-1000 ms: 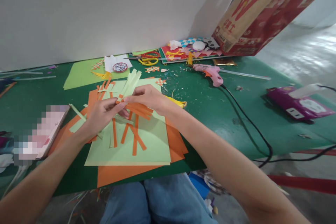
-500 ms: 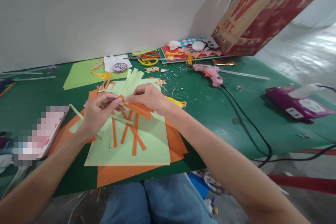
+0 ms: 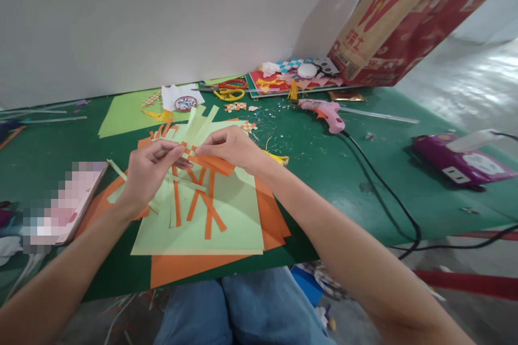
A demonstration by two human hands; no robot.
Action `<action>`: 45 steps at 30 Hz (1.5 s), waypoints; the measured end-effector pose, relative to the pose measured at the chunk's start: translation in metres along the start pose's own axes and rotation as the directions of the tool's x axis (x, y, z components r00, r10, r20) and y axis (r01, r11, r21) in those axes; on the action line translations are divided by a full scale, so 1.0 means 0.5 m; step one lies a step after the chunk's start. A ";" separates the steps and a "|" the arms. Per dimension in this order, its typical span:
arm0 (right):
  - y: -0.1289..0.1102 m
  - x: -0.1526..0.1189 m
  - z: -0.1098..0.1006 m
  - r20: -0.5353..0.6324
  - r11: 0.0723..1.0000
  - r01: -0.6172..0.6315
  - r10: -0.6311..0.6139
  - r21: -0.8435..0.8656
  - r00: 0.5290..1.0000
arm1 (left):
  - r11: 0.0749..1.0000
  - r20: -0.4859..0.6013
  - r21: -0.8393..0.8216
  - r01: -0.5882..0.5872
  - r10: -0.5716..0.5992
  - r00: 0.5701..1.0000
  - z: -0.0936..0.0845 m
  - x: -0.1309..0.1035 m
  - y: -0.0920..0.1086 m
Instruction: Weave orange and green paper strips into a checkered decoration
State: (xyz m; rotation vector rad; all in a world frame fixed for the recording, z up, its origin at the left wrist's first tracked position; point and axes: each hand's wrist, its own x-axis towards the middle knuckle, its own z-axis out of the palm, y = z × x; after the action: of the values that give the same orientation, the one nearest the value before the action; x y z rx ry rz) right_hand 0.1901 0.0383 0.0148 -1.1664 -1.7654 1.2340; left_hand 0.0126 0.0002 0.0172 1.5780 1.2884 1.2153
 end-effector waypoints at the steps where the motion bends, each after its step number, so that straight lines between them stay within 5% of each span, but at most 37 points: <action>1: -0.001 -0.001 0.000 0.002 1.000 -0.010 0.010 -0.001 1.000 | 1.000 0.007 0.003 0.001 -0.001 1.000 0.000 0.000 0.000; 27: 0.003 0.000 0.000 0.057 0.977 -0.045 0.033 0.211 0.998 | 0.999 0.080 0.025 -0.024 0.022 0.997 -0.003 -0.004 -0.003; 36: -0.004 -0.005 0.010 -0.045 0.993 -0.049 0.054 0.105 0.998 | 0.915 0.068 0.329 -0.233 0.223 0.972 -0.008 -0.006 -0.018; 45: 0.000 -0.005 0.015 -0.051 0.999 0.001 0.001 0.046 0.999 | 0.877 0.121 0.401 -0.264 0.235 0.964 -0.009 -0.004 -0.022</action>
State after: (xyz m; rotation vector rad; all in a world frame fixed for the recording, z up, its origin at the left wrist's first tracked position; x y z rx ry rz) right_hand 0.1845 0.0336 0.0124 -1.1617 -1.6914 1.2274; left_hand 0.0055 0.0007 0.0075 2.1299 1.3936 1.0700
